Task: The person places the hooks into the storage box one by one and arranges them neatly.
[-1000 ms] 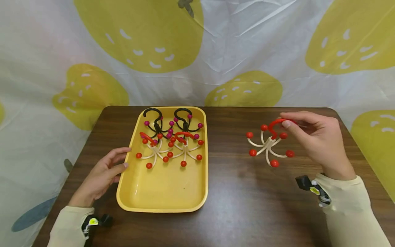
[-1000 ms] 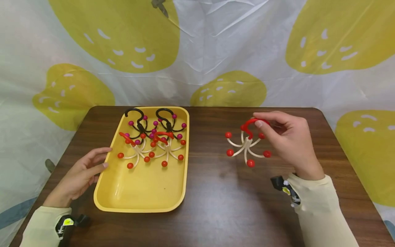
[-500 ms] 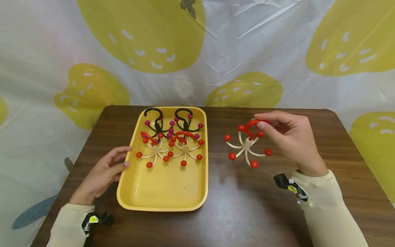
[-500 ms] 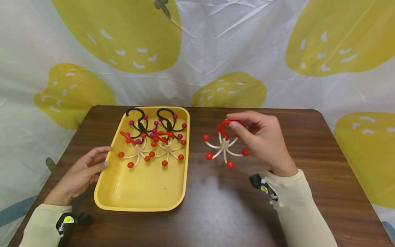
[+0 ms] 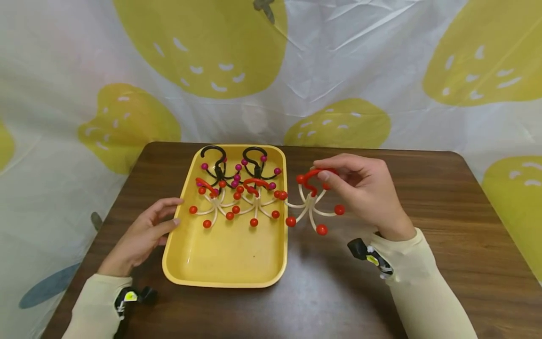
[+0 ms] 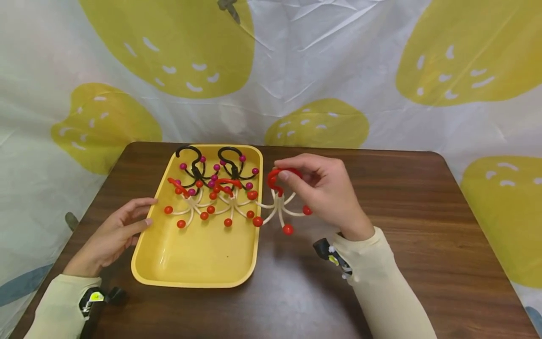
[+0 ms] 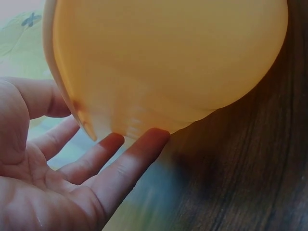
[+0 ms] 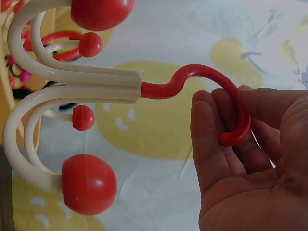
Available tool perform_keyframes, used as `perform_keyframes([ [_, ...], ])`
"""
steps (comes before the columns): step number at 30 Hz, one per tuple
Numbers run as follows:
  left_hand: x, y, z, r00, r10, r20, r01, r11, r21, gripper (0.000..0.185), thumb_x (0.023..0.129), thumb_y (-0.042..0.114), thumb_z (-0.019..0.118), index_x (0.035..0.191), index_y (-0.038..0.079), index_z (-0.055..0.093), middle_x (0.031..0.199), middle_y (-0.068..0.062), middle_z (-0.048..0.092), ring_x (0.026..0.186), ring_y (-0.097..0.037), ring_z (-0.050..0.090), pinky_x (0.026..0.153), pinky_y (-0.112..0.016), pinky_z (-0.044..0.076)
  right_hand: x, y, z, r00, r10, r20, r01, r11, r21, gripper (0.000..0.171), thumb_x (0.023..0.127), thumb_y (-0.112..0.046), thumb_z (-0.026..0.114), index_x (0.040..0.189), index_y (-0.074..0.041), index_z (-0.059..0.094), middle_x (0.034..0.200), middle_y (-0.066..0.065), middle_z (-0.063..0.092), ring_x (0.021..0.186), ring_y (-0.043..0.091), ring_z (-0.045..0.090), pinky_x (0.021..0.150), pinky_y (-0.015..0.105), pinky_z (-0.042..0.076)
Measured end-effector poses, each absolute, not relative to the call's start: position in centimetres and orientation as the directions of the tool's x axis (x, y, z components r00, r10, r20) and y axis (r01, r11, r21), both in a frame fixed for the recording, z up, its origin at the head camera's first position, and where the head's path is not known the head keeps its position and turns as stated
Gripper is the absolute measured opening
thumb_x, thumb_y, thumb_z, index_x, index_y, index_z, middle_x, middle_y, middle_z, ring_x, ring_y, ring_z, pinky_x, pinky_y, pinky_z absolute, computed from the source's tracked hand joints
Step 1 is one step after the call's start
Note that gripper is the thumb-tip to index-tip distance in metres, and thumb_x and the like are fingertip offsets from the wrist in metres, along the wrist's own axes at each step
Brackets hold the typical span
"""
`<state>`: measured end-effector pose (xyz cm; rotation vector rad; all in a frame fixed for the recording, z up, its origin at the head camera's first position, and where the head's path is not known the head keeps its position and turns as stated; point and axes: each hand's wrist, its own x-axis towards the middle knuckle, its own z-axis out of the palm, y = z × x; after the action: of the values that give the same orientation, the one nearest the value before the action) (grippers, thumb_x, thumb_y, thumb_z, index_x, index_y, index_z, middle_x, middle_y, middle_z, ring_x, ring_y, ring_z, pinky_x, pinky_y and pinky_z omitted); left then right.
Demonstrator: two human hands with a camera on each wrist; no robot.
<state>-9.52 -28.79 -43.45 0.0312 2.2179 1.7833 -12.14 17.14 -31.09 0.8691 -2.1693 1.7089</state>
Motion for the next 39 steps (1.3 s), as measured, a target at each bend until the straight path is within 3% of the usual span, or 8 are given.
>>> perform_keyframes([
  [9,-9.4,-28.8,-43.2,-0.959,0.183,-0.218,-0.167,0.260,0.951,0.054,0.107,0.010,0.061,0.157,0.007,0.039,0.154,-0.029,0.045,0.102,-0.016,0.073,0.074,-0.042,0.067,-11.8,13.3,-30.4,-0.772,-0.371,0.516,-0.577,0.067,-0.814,0.026,0.090,0.012,0.076,0.113,0.001,0.079,0.103,0.012,0.080,0.085,0.014,0.075,0.076,0.025,0.064],
  [16,-9.7,-28.4,-43.3,-0.956,0.194,-0.221,-0.172,0.243,0.955,0.054,0.107,0.010,0.061,0.157,0.007,0.039,0.154,-0.029,0.045,0.104,-0.017,0.073,0.076,-0.043,0.067,-11.6,11.1,-30.4,-0.698,-0.420,0.580,-0.644,0.015,-0.764,0.024,0.088,0.014,0.076,0.110,0.005,0.079,0.101,0.015,0.079,0.081,0.016,0.073,0.069,0.025,0.063],
  [23,-10.0,-28.3,-43.3,-0.952,0.209,-0.224,-0.174,0.236,0.956,0.054,0.108,0.012,0.060,0.157,0.007,0.039,0.154,-0.029,0.044,0.104,-0.018,0.073,0.075,-0.043,0.067,-11.5,9.1,-30.6,-0.671,-0.457,0.584,-0.659,0.006,-0.752,0.021,0.091,0.008,0.076,0.111,0.001,0.080,0.101,0.011,0.081,0.077,0.014,0.070,0.061,0.025,0.059],
  [30,-9.9,-28.4,-43.3,-0.951,0.211,-0.226,-0.174,0.237,0.956,0.054,0.108,0.011,0.061,0.157,0.006,0.039,0.154,-0.029,0.044,0.103,-0.017,0.074,0.075,-0.042,0.067,-11.9,6.5,-31.4,-0.675,-0.501,0.541,-0.621,-0.010,-0.784,0.018,0.094,0.002,0.076,0.112,0.001,0.080,0.103,0.010,0.082,0.082,0.014,0.074,0.069,0.029,0.063],
  [39,-9.8,-28.4,-43.5,-0.952,0.205,-0.228,-0.176,0.246,0.953,0.054,0.107,0.012,0.061,0.157,0.006,0.039,0.153,-0.030,0.045,0.102,-0.017,0.073,0.076,-0.042,0.067,-12.6,3.6,-32.7,-0.685,-0.571,0.452,-0.522,-0.047,-0.852,0.016,0.097,0.000,0.072,0.112,0.003,0.079,0.103,0.015,0.080,0.077,0.025,0.075,0.065,0.029,0.063],
])
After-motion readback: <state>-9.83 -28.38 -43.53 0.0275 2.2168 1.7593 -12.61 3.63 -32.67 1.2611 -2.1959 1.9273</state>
